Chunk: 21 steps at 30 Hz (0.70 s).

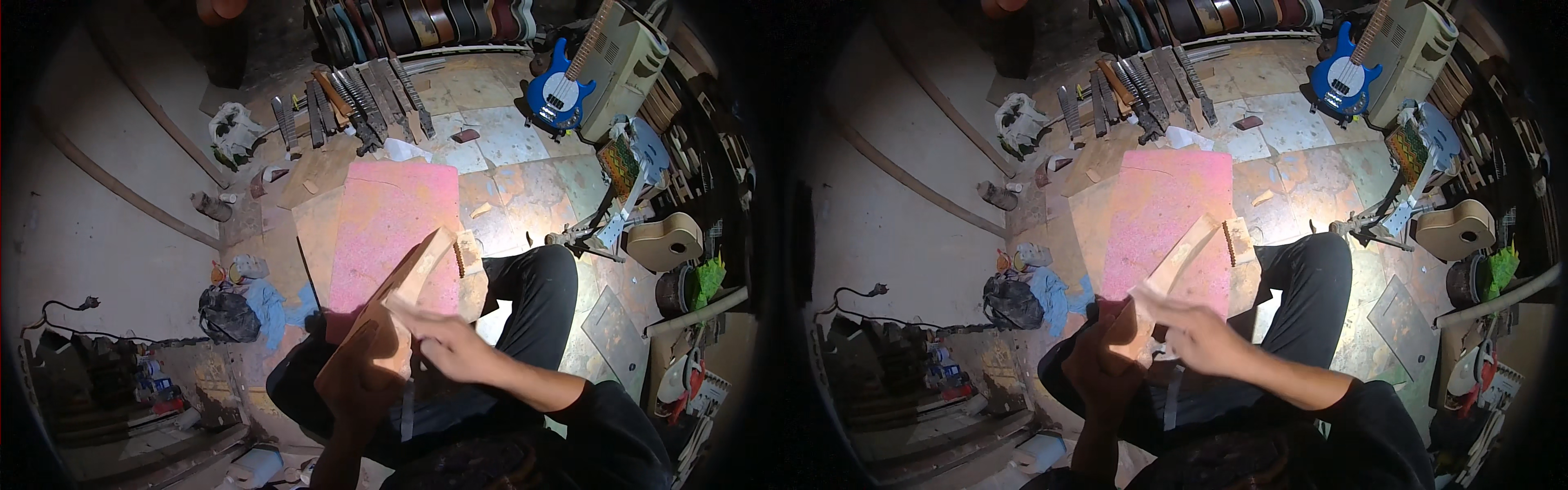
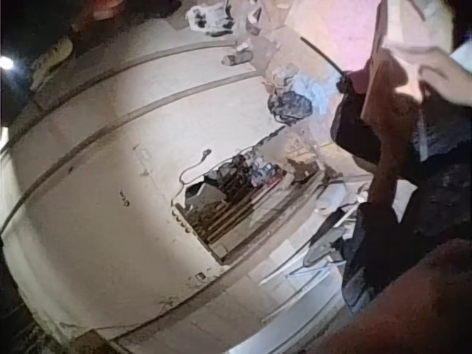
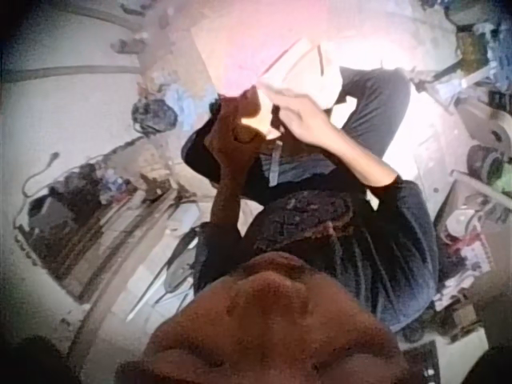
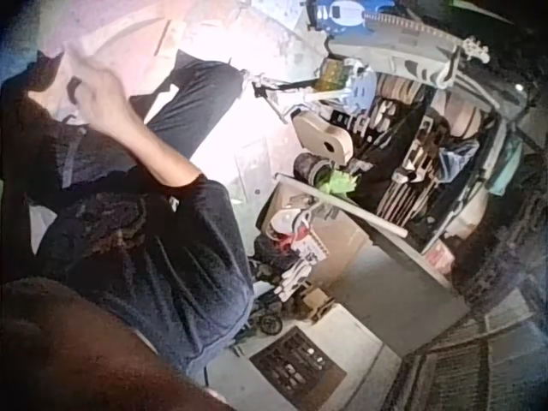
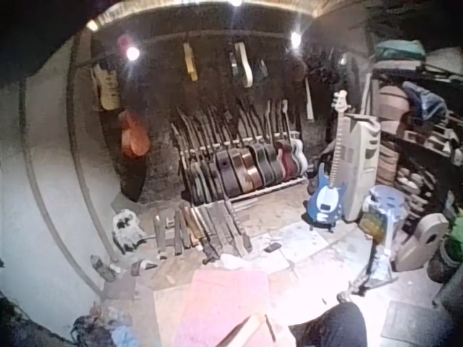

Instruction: The person sands the surfaces of a wooden guitar neck using a piece of sandpaper, rubbing the tool repeatedly along the edges and flat faces of the component.

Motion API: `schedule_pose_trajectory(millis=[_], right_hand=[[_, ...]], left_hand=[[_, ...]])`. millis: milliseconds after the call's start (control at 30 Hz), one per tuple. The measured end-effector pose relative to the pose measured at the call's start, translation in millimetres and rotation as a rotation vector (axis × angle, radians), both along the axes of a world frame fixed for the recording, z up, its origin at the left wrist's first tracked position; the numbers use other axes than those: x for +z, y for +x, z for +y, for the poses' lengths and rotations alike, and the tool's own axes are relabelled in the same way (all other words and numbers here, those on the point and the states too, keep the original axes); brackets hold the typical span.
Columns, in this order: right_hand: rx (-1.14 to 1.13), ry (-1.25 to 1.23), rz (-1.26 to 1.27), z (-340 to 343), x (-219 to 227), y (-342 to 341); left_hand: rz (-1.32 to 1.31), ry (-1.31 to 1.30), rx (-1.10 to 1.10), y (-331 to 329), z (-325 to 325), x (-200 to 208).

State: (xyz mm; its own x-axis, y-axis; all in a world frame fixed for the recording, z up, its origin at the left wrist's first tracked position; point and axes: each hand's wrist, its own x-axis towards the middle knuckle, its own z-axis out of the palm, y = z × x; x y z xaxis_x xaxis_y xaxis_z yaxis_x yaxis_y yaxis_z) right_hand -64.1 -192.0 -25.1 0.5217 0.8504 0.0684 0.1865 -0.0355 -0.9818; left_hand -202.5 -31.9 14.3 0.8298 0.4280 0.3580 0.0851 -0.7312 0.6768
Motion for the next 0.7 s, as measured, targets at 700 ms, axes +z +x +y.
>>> schedule_pose_trajectory(millis=[700], right_hand=[[-0.009, 0.049, 0.057, 1, -39, 23]], left_hand=[[-0.050, 0.051, 0.014, 15, -2, 1]])
